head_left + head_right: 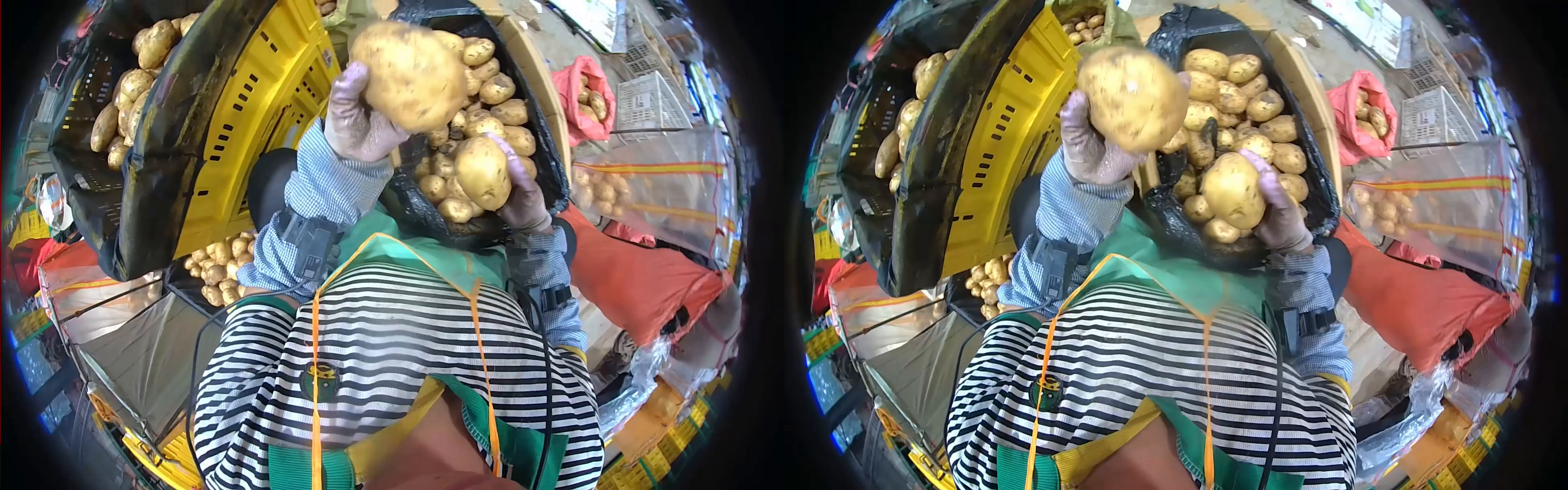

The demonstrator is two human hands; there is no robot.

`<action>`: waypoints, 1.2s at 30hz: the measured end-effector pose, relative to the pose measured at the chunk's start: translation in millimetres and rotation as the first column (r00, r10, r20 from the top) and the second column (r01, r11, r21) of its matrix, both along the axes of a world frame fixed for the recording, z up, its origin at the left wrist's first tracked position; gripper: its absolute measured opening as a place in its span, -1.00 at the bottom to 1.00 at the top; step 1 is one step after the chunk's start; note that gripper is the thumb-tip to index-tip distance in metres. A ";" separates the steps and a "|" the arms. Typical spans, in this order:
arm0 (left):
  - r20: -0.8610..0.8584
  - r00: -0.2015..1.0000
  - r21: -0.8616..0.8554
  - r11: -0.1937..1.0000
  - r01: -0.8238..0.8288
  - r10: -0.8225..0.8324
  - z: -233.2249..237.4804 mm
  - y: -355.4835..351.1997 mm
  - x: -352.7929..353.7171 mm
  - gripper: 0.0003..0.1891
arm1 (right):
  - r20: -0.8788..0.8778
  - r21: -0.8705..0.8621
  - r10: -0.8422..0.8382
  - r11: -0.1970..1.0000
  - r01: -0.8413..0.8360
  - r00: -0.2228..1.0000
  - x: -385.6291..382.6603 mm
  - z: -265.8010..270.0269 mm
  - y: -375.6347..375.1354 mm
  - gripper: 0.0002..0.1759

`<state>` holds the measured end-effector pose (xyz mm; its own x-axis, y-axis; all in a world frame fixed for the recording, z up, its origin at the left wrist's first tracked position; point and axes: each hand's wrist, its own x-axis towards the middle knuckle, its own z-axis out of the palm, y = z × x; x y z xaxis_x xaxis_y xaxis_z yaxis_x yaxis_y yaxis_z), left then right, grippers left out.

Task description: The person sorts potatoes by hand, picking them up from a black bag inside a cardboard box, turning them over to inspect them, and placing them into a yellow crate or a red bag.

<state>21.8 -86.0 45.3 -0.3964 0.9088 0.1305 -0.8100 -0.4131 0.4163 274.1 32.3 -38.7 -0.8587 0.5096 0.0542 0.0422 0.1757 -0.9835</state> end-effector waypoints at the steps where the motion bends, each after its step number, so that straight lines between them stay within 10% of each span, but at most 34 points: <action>1: 0.033 0.995 0.018 0.995 0.093 -0.094 -12.2 0.8 2.0 -0.14 | -0.078 -0.472 -0.085 0.881 0.039 0.993 0.6 15.4 -8.3 -0.22; 2: 0.041 0.997 -0.005 0.998 0.063 -0.062 -13.2 -1.9 12.0 -0.14 | -0.112 -0.834 -0.184 0.551 0.008 0.976 0.2 31.2 -16.1 -0.26; 4: 0.111 0.987 -0.017 0.993 0.115 -0.112 -17.8 -15.0 25.8 -0.10 | -0.122 -0.806 -0.212 0.591 0.028 0.970 7.5 32.6 -20.6 -0.36; 5: 0.079 0.990 0.011 0.994 0.112 -0.113 -15.5 -22.1 33.5 -0.07 | -0.213 -0.183 -0.195 0.971 0.157 0.957 10.7 15.7 -16.9 -0.43; 6: 0.045 0.993 0.035 0.994 0.105 -0.107 -13.4 -29.3 40.6 -0.04 | -0.287 0.529 -0.116 0.808 0.258 0.951 -1.3 25.9 -23.1 -0.49; 8: 0.039 0.999 0.023 1.000 0.003 -0.003 -6.8 -47.2 55.8 -0.10 | -0.223 0.203 -0.060 0.973 0.106 0.973 -8.5 66.9 -30.5 -0.56; 10: 0.129 0.989 0.166 0.985 0.045 -0.067 -26.8 -63.8 51.7 -0.27 | -0.017 0.833 0.295 0.533 -0.150 0.955 -19.1 99.2 -34.6 -0.45; 11: 0.209 0.968 0.188 0.977 0.100 -0.139 -31.9 -77.9 45.5 -0.26 | 0.129 0.421 0.215 0.872 -0.250 0.968 -26.8 110.7 -49.9 -0.30; 12: 0.196 0.975 0.195 0.979 0.067 -0.106 -31.7 -90.5 41.7 -0.26 | 0.042 -0.294 0.173 0.943 -0.154 0.984 -42.0 145.2 -79.8 -0.06; 22: 0.100 0.994 0.293 0.954 -0.071 0.043 -39.6 -194.2 29.7 -0.14 | 0.053 -0.271 0.425 0.877 -0.397 0.904 -103.5 144.0 -155.0 0.13; 25: 0.183 0.980 0.408 0.913 -0.007 -0.074 -33.2 -221.5 36.2 -0.12 | -0.191 -0.555 0.395 0.712 -0.430 0.899 -104.4 128.1 -151.7 0.03; 30: 0.064 0.963 0.681 0.717 0.149 -0.261 -58.6 -310.4 -1.1 -0.01 | -0.469 -0.882 0.117 -0.024 -0.470 0.875 -72.4 115.7 -111.1 -0.14; 36: 0.163 0.790 0.299 0.733 -0.610 0.591 -104.1 -459.1 -108.6 -0.15 | -0.282 -0.945 -0.185 -0.117 -0.306 0.941 -17.7 44.5 -71.8 -0.19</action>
